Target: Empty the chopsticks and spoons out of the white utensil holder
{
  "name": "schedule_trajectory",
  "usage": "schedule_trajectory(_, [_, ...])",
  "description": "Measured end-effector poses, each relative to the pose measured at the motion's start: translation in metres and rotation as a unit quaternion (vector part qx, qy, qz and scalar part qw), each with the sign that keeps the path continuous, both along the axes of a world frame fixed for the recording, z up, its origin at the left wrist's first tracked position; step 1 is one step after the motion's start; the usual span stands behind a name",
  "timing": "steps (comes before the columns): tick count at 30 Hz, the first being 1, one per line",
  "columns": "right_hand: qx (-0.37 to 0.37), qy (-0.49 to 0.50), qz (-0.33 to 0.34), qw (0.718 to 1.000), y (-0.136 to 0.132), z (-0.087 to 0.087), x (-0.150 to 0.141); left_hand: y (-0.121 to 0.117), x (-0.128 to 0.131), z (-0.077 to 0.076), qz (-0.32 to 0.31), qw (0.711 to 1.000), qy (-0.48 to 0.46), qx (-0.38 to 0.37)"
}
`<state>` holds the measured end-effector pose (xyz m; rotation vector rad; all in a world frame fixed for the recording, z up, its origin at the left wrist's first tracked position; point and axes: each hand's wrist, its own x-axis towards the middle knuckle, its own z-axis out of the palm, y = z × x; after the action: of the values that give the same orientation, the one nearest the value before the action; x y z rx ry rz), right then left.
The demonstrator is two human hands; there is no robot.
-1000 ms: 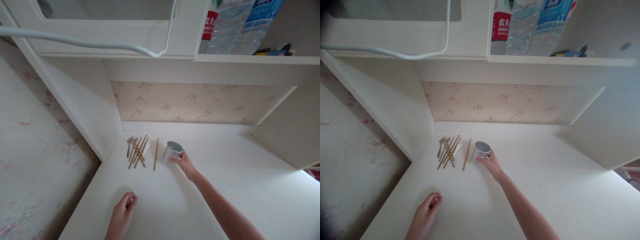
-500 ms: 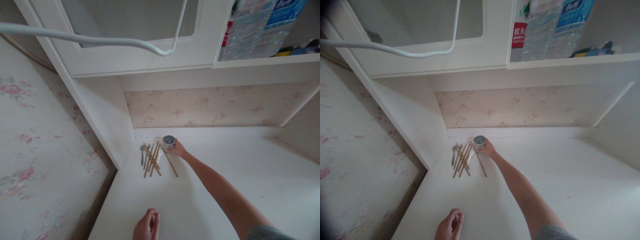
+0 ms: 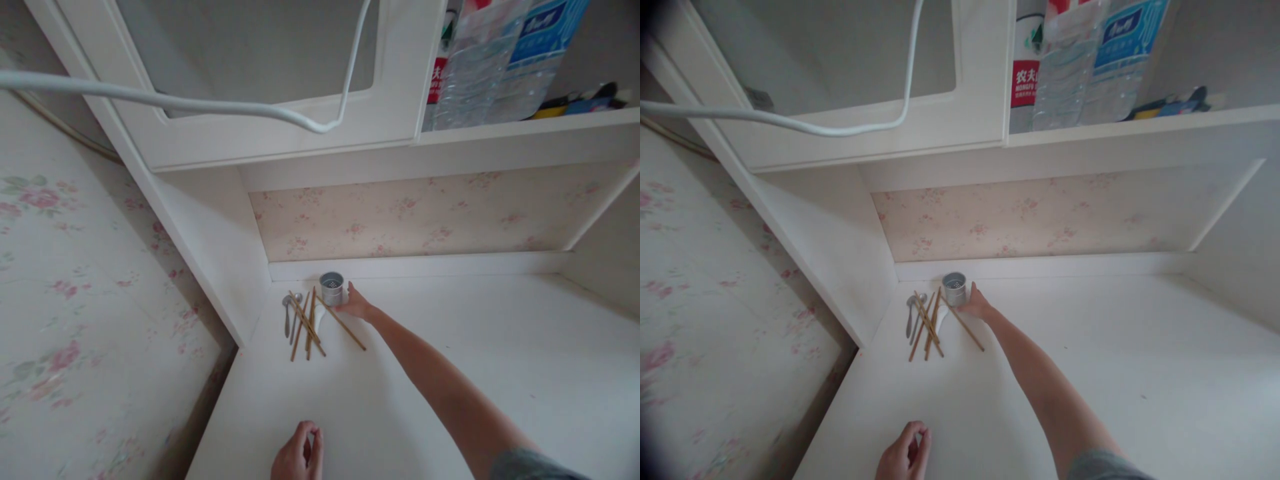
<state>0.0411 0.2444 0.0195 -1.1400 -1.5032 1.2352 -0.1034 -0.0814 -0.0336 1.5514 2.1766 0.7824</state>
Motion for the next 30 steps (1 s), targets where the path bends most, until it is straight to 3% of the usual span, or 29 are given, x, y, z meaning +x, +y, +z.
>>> schedule_trajectory(5, [-0.053, -0.042, -0.009, 0.998, -0.041, -0.001, 0.036, 0.0, -0.001, 0.015, 0.006, 0.998, -0.045, -0.041])
schedule_trajectory(10, [-0.055, -0.078, 0.018, 0.995, -0.113, 0.015, 0.084, 0.014, 0.003, 0.034, 0.019, 0.984, -0.173, -0.042])
schedule_trajectory(14, [-0.075, -0.12, 0.006, 0.99, -0.175, 0.027, 0.106, 0.039, 0.037, 0.059, -0.023, 0.967, -0.252, -0.022])
schedule_trajectory(18, [-0.062, -0.074, -0.033, 0.995, -0.212, 0.029, 0.114, 0.066, 0.084, 0.078, -0.112, 0.951, -0.288, -0.022])
schedule_trajectory(21, [-0.054, -0.039, -0.073, 0.995, -0.223, 0.017, 0.12, 0.086, 0.109, 0.077, -0.126, 0.945, -0.302, -0.008])
schedule_trajectory(24, [-0.074, -0.034, -0.106, 0.991, -0.228, -0.006, 0.127, 0.098, 0.123, 0.064, -0.153, 0.938, -0.309, -0.034])
schedule_trajectory(27, [-0.044, -0.061, -0.1, 0.992, -0.231, -0.026, 0.131, 0.1, 0.128, 0.053, -0.223, 0.929, -0.286, -0.07])
schedule_trajectory(30, [-0.012, -0.086, -0.076, 0.993, -0.232, -0.033, 0.13, 0.096, 0.129, 0.048, -0.24, 0.927, -0.277, -0.077])
